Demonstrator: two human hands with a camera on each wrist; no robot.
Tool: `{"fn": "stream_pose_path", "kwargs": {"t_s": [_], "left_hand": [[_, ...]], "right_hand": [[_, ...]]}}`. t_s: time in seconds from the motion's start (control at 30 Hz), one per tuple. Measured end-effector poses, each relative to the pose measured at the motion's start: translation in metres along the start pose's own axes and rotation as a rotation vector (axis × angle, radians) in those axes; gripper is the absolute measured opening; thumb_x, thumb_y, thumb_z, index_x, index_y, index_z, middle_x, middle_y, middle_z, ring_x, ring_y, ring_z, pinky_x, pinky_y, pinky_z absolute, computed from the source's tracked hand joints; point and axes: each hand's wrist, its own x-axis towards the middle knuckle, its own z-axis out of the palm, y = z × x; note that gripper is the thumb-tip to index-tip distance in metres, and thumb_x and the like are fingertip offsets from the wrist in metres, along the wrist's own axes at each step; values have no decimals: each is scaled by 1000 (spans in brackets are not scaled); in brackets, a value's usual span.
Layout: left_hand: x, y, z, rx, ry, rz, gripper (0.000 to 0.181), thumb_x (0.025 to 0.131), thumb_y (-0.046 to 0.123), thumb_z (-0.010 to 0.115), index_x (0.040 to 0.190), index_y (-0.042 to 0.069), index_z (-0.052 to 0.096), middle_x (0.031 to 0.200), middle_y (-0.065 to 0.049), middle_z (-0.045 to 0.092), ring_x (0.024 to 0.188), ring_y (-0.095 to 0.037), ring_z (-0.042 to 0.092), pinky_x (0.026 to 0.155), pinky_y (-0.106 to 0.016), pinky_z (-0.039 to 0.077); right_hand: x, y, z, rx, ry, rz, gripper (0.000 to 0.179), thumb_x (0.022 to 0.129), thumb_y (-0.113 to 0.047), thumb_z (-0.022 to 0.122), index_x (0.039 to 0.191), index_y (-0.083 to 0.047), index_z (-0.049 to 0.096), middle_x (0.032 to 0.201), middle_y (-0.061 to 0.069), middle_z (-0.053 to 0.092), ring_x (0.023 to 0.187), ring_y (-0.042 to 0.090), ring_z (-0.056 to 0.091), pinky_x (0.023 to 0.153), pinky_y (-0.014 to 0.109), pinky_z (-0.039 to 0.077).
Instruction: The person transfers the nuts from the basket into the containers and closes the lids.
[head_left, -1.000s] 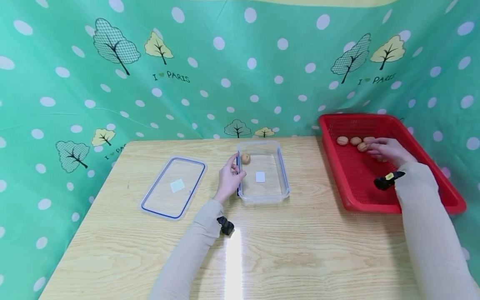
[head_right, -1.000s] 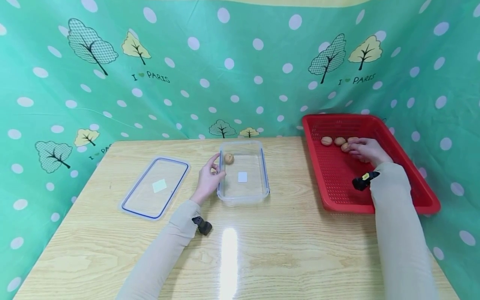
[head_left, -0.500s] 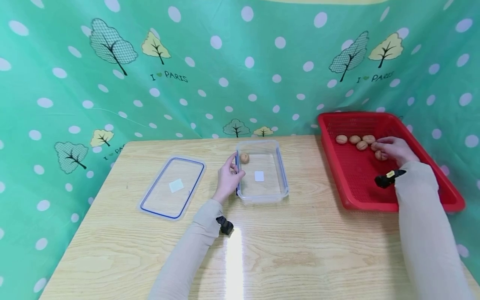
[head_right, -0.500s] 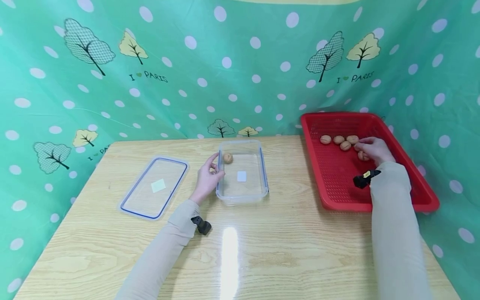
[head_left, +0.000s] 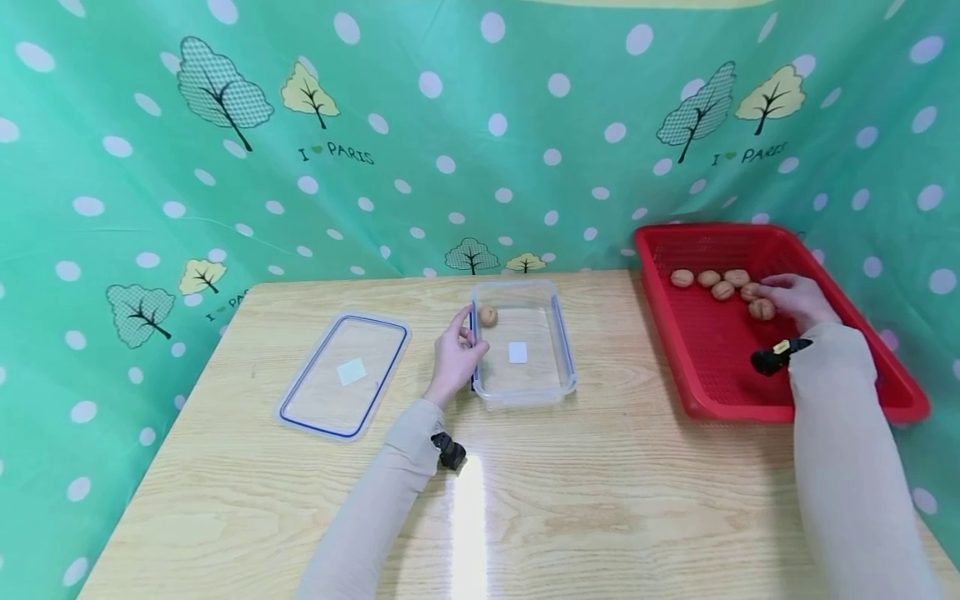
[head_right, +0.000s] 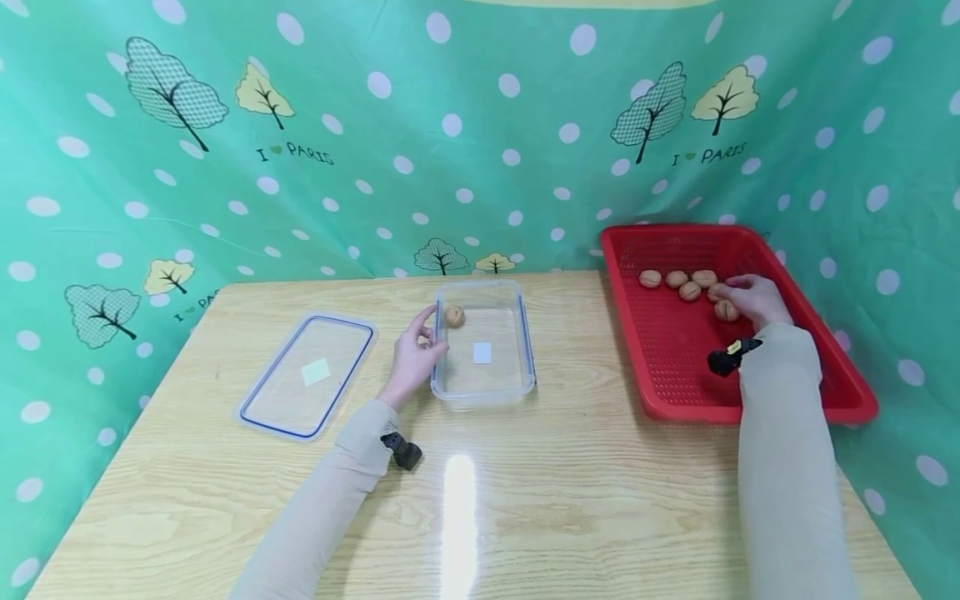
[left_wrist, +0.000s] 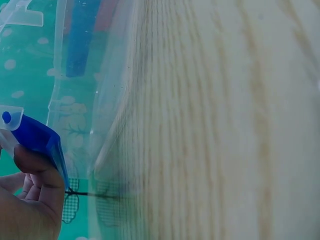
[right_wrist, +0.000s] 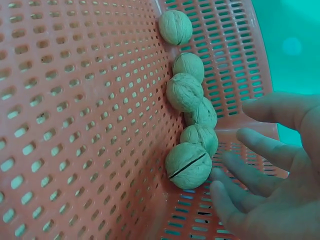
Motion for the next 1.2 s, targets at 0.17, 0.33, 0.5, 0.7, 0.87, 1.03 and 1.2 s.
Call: {"fn": "stream_pose_path", "kwargs": {"t_s": [0.17, 0.33, 0.5, 0.7, 0.87, 1.03, 1.2], "left_hand": [[0, 0, 0, 1, 6, 2, 69, 80, -2, 63, 146, 8, 42, 82, -6, 52, 58, -10, 44, 50, -21, 39], [0, 2, -1, 10, 14, 3, 69, 79, -3, 63, 145, 8, 43, 81, -5, 52, 60, -11, 45, 51, -21, 40], [0, 2, -1, 19, 15, 0, 69, 80, -2, 63, 145, 9, 43, 81, -2, 50, 57, -9, 44, 51, -21, 39], [0, 2, -2, 13, 13, -6, 69, 81, -3, 62, 145, 10, 43, 81, -2, 50, 56, -9, 43, 52, -21, 39], [-1, 1, -1, 10, 13, -8, 69, 81, -3, 63, 145, 9, 43, 81, -2, 50, 56, -9, 43, 51, -21, 39], [-1, 1, 0, 7, 10, -1, 69, 80, -3, 63, 145, 8, 43, 83, -6, 52, 59, -9, 45, 51, -20, 40], [0, 1, 0, 2, 7, 1, 68, 80, -3, 63, 145, 8, 43, 83, -5, 51, 58, -9, 44, 51, -20, 40]], "right_hand": [[0, 1, -2, 28, -80, 23, 73, 100, -36, 46, 144, 15, 19, 135, 33, 27, 104, 27, 41, 80, 29, 49], [0, -1, -2, 53, -140, 36, 76, 100, -38, 47, 145, 15, 16, 130, 27, 31, 104, 23, 40, 78, 26, 52], [4, 2, -2, 113, -204, 32, 68, 101, -29, 49, 142, 16, 19, 108, 0, 51, 94, 10, 49, 79, 28, 54], [14, 8, 4, 152, -348, 51, 36, 98, -18, 56, 125, 5, 54, 90, -11, 68, 85, 6, 62, 79, 30, 54], [16, 9, 12, 68, -352, 23, 47, 93, -22, 65, 129, 7, 54, 98, -7, 67, 88, 8, 60, 80, 31, 55], [18, 10, 15, 126, -325, -24, 32, 91, -11, 66, 119, 2, 64, 96, -2, 69, 87, 11, 64, 78, 29, 55], [24, 10, 16, 264, -398, -137, 23, 91, -5, 64, 112, -8, 71, 96, 1, 72, 86, 12, 68, 76, 26, 55]]}}
